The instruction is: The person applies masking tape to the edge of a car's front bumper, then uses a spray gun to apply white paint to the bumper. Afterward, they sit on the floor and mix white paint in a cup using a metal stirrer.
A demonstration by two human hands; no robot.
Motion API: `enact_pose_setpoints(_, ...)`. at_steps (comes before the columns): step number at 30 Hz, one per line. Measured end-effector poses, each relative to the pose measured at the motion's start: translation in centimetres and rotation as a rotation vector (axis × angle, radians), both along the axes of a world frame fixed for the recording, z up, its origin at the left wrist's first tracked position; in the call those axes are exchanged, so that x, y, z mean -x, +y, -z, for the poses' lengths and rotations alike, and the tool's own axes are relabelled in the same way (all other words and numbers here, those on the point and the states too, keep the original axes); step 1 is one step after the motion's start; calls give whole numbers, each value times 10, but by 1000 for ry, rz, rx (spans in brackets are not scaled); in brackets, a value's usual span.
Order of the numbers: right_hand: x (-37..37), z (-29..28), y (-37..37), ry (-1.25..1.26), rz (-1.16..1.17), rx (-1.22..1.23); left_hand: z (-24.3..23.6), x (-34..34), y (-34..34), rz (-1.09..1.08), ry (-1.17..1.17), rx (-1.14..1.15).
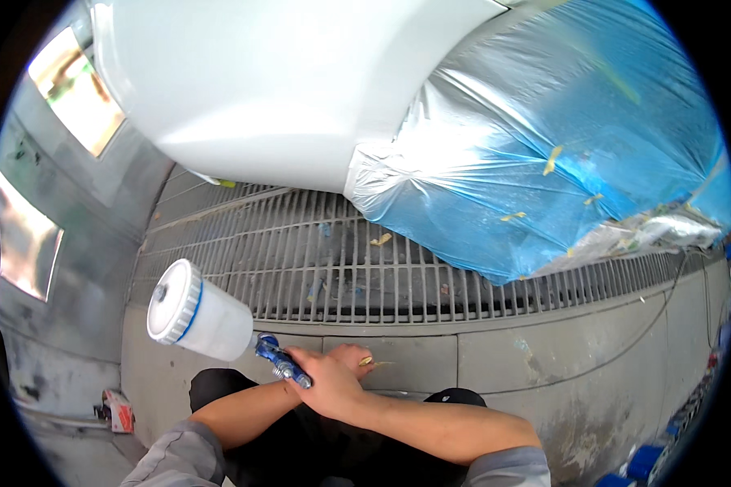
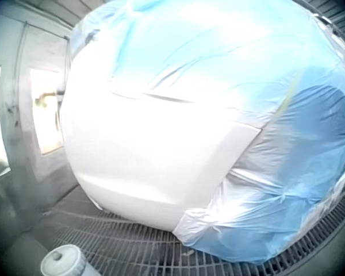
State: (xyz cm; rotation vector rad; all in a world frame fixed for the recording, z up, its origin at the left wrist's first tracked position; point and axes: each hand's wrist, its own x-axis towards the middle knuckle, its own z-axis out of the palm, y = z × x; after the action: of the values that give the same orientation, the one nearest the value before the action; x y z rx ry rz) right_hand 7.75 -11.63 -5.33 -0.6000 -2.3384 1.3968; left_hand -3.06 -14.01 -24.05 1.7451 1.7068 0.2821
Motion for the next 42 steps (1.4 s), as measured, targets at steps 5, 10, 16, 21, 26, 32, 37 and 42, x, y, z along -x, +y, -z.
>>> enact_pose_setpoints(5,11,21,-3,56,-46,27,8,33,-32,-179,-186,-64)
enact_pose_setpoints(10,27,36,-18,116,-123,58,-8,60,-72,-240,-89,101)
enact_pose_setpoints(16,60,27,-41,14,-205,177,-7,88,-109,-250,-122,135)
enact_pose_setpoints(21,100,16,-70,-95,-161,153,-2,118,-109,-174,-191,101)
enact_pose_setpoints(26,163,-6,-95,-232,-57,68,6,168,-102,-57,-255,63)
enact_pose_setpoints(32,279,5,-132,-187,35,-55,22,278,-124,35,-289,77)
enact_pose_setpoints(37,362,45,-161,-109,101,-207,41,360,-132,112,-313,111)
enact_pose_setpoints(42,410,19,-177,-194,242,-263,51,396,-121,180,-362,136)
